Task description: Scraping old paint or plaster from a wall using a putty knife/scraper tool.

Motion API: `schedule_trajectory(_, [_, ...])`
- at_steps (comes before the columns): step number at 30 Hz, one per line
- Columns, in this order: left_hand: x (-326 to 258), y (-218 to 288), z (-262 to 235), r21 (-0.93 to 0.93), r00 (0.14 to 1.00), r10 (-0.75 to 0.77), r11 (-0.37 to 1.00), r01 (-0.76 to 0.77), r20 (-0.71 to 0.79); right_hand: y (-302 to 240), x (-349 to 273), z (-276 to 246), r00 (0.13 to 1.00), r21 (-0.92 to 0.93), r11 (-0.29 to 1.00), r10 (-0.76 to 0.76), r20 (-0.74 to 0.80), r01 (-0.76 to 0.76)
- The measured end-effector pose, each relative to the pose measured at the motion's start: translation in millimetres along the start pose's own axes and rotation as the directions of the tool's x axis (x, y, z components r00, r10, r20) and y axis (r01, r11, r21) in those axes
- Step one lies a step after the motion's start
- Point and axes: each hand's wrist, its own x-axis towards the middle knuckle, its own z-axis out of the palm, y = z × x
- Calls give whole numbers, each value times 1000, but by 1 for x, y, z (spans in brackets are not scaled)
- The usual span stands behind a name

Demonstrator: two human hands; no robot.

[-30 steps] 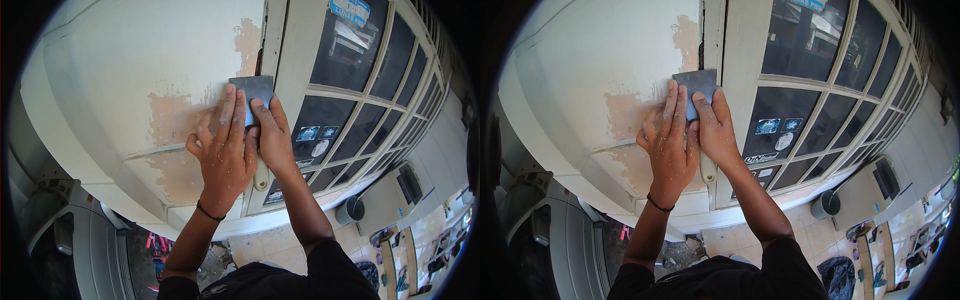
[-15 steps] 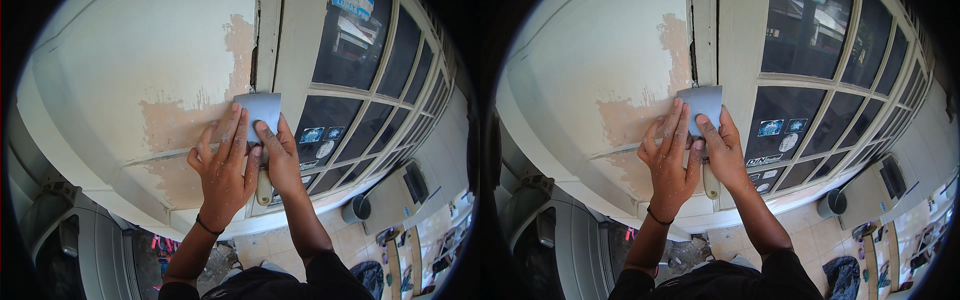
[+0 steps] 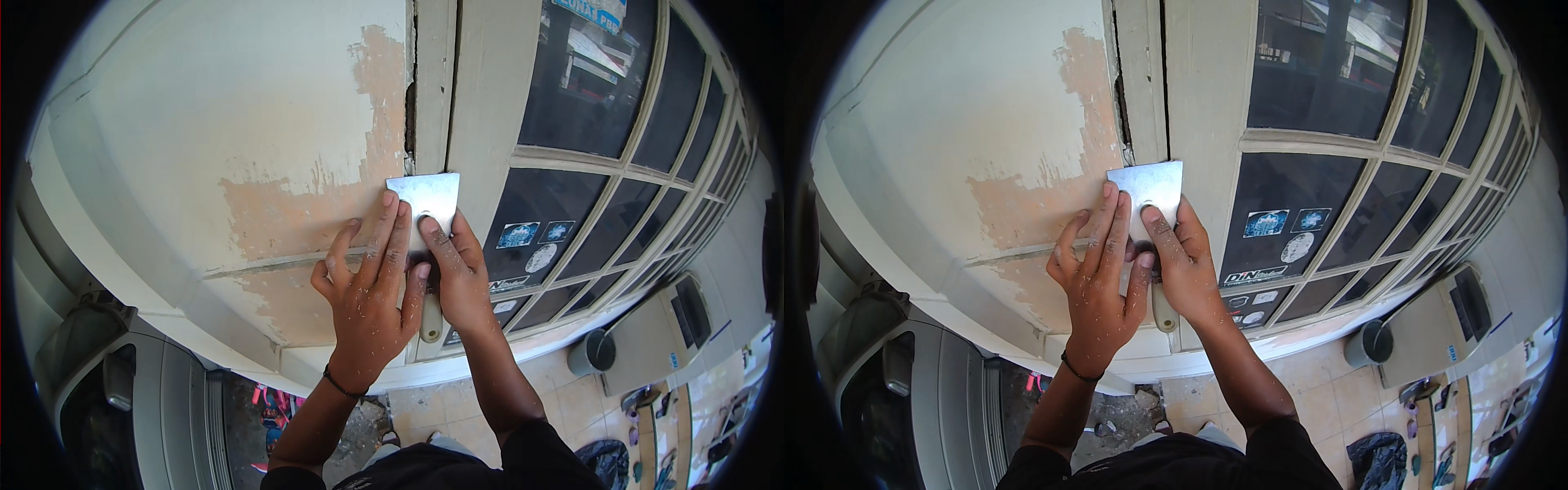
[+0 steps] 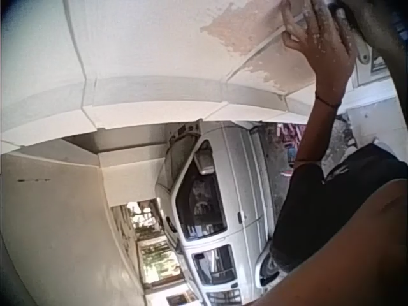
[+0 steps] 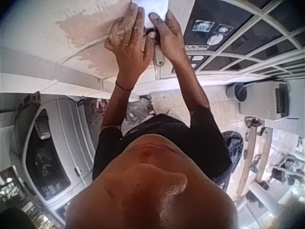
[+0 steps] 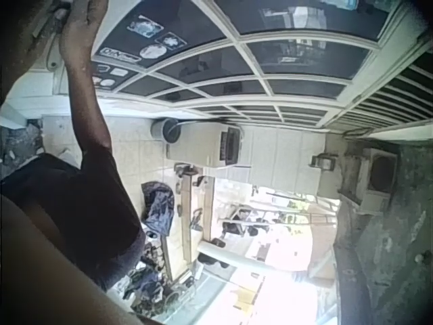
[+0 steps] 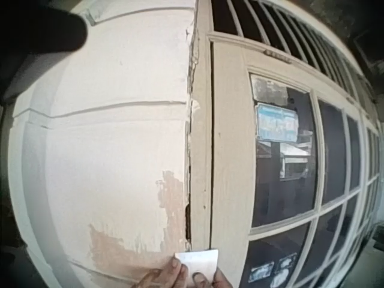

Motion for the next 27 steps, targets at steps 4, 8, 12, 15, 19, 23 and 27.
schedule_trajectory(4, [7, 2, -4, -25, 999, 7, 1000, -8, -43, 6, 3, -7, 997, -37, 997, -59, 58, 61])
schedule_trajectory(8, [50, -1, -25, 68, 981, 23, 998, -10, -192, 2, 3, -11, 996, -13, 1000, -1, 91, 2])
schedule_trajectory(12, [88, -4, -33, 241, 957, 79, 970, -10, -278, 1, 4, -11, 992, -29, 1000, -1, 123, 4])
schedule_trajectory(15, [96, -3, -31, 290, 946, 81, 957, 14, -314, 0, 4, -13, 993, -41, 999, 13, 120, -8])
schedule_trajectory(19, [101, -2, -33, 338, 957, 51, 940, 51, -285, 0, 3, -16, 993, -53, 998, 27, 114, -21])
schedule_trajectory(23, [97, -2, -31, 305, 951, 61, 952, 36, -303, 0, 2, -19, 993, -45, 999, 34, 113, -29])
schedule_trajectory(27, [92, -7, -27, 273, 937, 87, 962, 10, -339, -1, -2, -19, 995, -50, 997, 60, 80, -56])
